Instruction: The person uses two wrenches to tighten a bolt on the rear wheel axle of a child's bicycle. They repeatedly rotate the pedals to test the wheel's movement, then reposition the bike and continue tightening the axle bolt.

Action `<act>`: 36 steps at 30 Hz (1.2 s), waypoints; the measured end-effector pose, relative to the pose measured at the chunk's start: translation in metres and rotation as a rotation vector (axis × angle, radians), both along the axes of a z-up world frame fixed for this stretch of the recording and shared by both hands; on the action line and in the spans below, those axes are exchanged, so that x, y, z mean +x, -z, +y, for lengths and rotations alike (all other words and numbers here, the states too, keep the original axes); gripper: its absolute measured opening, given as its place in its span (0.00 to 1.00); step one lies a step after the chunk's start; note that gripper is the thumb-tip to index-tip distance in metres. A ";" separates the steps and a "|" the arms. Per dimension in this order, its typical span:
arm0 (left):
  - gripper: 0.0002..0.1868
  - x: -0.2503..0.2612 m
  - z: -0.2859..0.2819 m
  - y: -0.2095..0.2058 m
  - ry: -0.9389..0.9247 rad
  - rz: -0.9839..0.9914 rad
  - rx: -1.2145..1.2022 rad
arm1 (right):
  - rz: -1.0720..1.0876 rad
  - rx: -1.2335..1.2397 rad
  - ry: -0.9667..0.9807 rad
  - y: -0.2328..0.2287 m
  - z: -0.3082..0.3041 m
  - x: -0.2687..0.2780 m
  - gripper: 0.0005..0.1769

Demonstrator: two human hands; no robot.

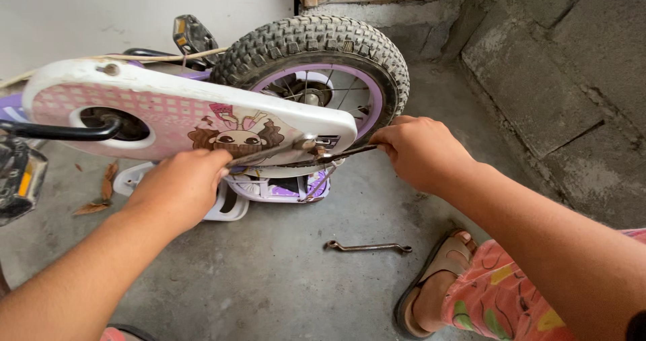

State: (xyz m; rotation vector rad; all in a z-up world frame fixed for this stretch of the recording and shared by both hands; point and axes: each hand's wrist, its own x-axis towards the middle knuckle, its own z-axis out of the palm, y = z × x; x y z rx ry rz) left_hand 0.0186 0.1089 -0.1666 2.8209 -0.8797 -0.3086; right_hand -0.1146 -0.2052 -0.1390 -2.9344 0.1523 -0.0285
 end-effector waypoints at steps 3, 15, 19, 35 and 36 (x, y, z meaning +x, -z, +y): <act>0.14 -0.008 -0.017 -0.022 0.000 -0.041 0.041 | 0.058 -0.002 0.034 -0.001 -0.001 -0.002 0.18; 0.24 -0.021 -0.030 -0.060 0.031 -0.128 0.315 | 0.294 -0.052 0.166 -0.022 -0.015 -0.006 0.16; 0.23 -0.033 -0.043 -0.061 -0.031 -0.047 0.300 | 0.455 -0.099 0.313 -0.016 -0.007 -0.011 0.18; 0.11 -0.019 -0.033 -0.002 -0.093 -0.015 0.186 | 0.503 0.040 0.489 -0.006 -0.017 -0.029 0.26; 0.11 -0.021 -0.032 0.013 -0.143 0.056 0.145 | 0.497 0.053 0.475 -0.004 -0.016 -0.029 0.26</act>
